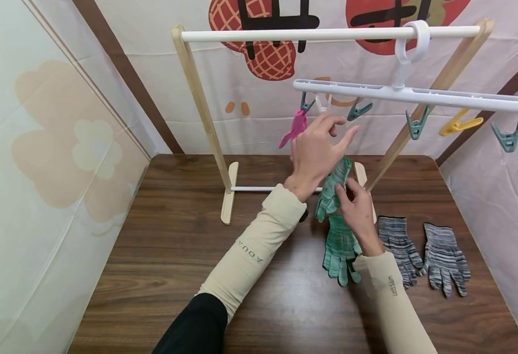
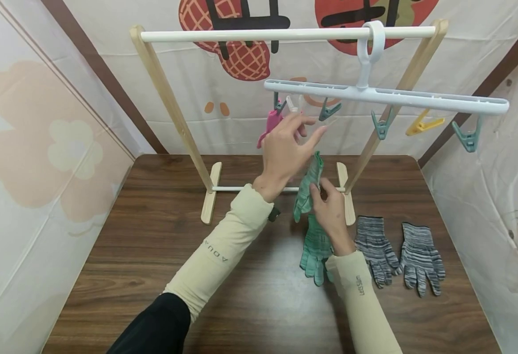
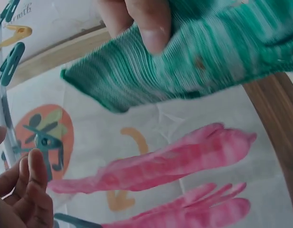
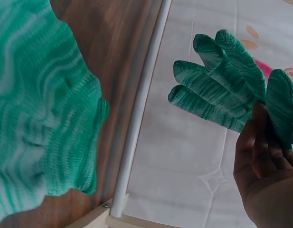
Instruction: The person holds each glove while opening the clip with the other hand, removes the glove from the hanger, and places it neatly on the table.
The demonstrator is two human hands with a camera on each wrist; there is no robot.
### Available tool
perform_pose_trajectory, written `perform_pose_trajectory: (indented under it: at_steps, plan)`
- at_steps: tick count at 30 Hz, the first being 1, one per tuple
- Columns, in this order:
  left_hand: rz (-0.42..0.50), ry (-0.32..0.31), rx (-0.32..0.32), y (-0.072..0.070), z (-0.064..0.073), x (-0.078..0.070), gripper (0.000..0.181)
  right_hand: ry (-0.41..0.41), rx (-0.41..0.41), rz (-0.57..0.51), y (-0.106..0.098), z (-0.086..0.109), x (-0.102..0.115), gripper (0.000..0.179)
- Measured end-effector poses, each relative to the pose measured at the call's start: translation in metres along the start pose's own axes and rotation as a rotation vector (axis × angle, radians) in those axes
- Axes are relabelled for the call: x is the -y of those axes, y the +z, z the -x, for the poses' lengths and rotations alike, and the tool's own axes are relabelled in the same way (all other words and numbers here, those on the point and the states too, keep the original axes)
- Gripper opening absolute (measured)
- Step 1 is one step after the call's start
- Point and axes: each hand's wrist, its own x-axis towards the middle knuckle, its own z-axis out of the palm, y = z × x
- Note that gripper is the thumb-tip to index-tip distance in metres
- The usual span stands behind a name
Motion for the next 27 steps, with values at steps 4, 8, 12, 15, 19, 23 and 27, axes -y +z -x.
perform_pose_trajectory:
  at_steps: [4, 8, 12, 15, 19, 23, 27]
  plan:
    - [-0.005, -0.032, -0.017, -0.008, 0.009, 0.014, 0.030, 0.006, 0.005, -0.003, 0.002, 0.004, -0.002, 0.022]
    - [-0.006, -0.087, -0.020, -0.014, 0.020, 0.029, 0.028, 0.032, 0.022, 0.004, 0.003, 0.008, -0.003, 0.024]
    - [0.008, -0.131, -0.011, -0.019, 0.029, 0.042, 0.027, 0.059, 0.023, 0.005, 0.004, 0.012, -0.004, 0.031]
    - [0.008, -0.164, -0.002, -0.021, 0.036, 0.051, 0.026, 0.082, 0.030, 0.005, 0.005, 0.014, -0.006, 0.031]
    - [-0.026, -0.210, 0.006, -0.025, 0.042, 0.062, 0.025, 0.107, 0.054, -0.008, 0.006, 0.017, 0.000, 0.024]
    - [-0.027, -0.243, 0.010, -0.031, 0.048, 0.072, 0.025, 0.108, 0.097, -0.041, 0.004, 0.023, 0.018, 0.018]
    - [-0.017, -0.263, 0.000, -0.038, 0.054, 0.083, 0.024, 0.100, 0.157, -0.106, 0.005, 0.030, 0.026, 0.015]
